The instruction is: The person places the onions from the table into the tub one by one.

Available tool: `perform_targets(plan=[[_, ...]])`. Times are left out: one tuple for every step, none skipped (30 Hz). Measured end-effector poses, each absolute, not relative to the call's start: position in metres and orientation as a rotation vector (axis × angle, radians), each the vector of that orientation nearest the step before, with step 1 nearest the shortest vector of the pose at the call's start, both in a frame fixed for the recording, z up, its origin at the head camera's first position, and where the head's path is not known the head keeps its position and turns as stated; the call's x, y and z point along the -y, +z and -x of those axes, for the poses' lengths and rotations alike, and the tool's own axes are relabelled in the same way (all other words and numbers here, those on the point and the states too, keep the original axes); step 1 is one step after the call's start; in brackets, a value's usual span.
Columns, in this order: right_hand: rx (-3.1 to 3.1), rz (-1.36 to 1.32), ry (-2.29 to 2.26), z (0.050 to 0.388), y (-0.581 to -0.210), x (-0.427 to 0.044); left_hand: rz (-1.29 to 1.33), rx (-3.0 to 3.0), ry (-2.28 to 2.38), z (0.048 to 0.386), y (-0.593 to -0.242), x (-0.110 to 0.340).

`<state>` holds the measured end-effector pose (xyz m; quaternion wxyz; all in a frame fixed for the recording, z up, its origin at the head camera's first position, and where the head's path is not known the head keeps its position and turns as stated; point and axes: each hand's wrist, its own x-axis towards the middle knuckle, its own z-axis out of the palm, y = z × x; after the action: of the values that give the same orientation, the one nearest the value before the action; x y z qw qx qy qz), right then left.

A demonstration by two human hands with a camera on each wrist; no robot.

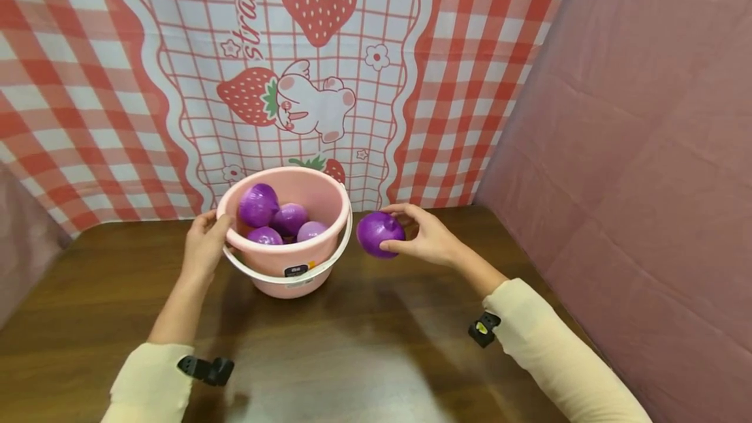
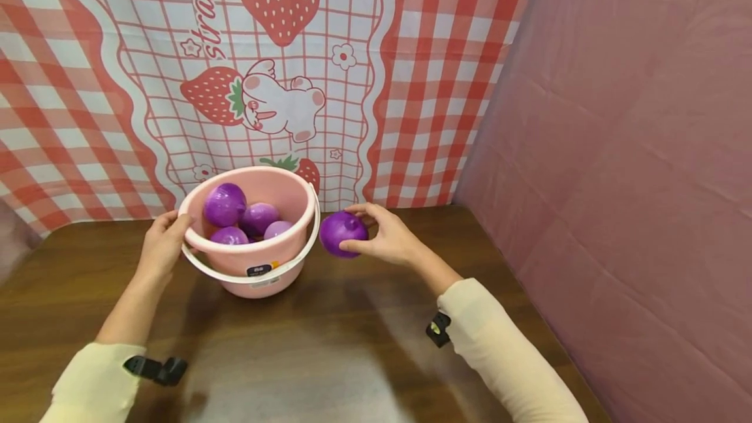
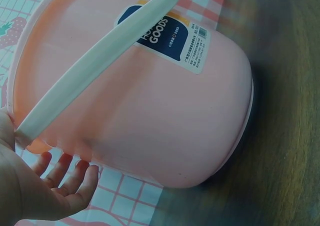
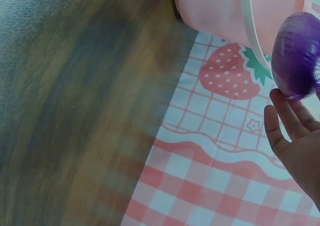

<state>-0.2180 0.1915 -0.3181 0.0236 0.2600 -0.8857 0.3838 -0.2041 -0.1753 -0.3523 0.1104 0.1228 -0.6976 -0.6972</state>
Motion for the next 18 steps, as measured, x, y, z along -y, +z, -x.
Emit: perform_targets(plan=[[2.741, -0.800, 1.184, 0.218, -0.317, -0.192, -0.361, 2.051, -2.050, 0.204, -0.352, 0.175], [2.743, -0.790, 1.181, 0.218, -0.316, -0.192, -0.360, 2.052, -2.051, 0.205, -0.352, 0.175], [2.744, -0.784, 1.181, 0.218, -0.315, -0.193, -0.361, 2.052, -2.052, 0.205, -0.352, 0.175], [2.745, -0.779, 1.184, 0.218, -0.314, -0.193, -0.361, 2.053, -2.052, 0.205, -0.352, 0.174], [2.746, -0.770, 1.186, 0.218, -0.313, -0.193, -0.360, 2.054, -2.052, 0.205, -0.352, 0.174], [2.748, -0.761, 1.191, 0.218, -0.312, -0.194, -0.359, 2.057, -2.052, 0.205, -0.352, 0.174], [2.746, -0.757, 1.201, 0.219, -0.311, -0.194, -0.360, 2.057, -2.054, 0.205, -0.352, 0.174], [2.746, -0.753, 1.212, 0.219, -0.311, -0.194, -0.362, 2.059, -2.052, 0.205, -0.352, 0.174], [2.746, -0.751, 1.225, 0.220, -0.310, -0.194, -0.365, 2.064, -2.049, 0.205, -0.353, 0.174], [2.743, -0.750, 1.236, 0.220, -0.309, -0.193, -0.368, 2.068, -2.045, 0.205, -0.353, 0.174], [2.740, -0.747, 1.242, 0.221, -0.308, -0.193, -0.369, 2.072, -2.041, 0.204, -0.353, 0.174], [2.735, -0.743, 1.249, 0.222, -0.307, -0.193, -0.369, 2.074, -2.038, 0.204, -0.352, 0.174], [2.729, -0.740, 1.257, 0.223, -0.306, -0.192, -0.368, 2.078, -2.031, 0.204, -0.352, 0.174], [2.725, -0.739, 1.260, 0.223, -0.304, -0.192, -0.367, 2.081, -2.027, 0.204, -0.352, 0.174], [2.722, -0.736, 1.259, 0.224, -0.303, -0.191, -0.367, 2.083, -2.021, 0.204, -0.352, 0.174], [2.716, -0.737, 1.263, 0.224, -0.302, -0.191, -0.367, 2.082, -2.019, 0.204, -0.352, 0.174], [2.713, -0.735, 1.265, 0.225, -0.301, -0.190, -0.367, 2.082, -2.017, 0.204, -0.352, 0.174], [2.711, -0.732, 1.272, 0.225, -0.299, -0.189, -0.368, 2.083, -2.016, 0.203, -0.352, 0.174]])
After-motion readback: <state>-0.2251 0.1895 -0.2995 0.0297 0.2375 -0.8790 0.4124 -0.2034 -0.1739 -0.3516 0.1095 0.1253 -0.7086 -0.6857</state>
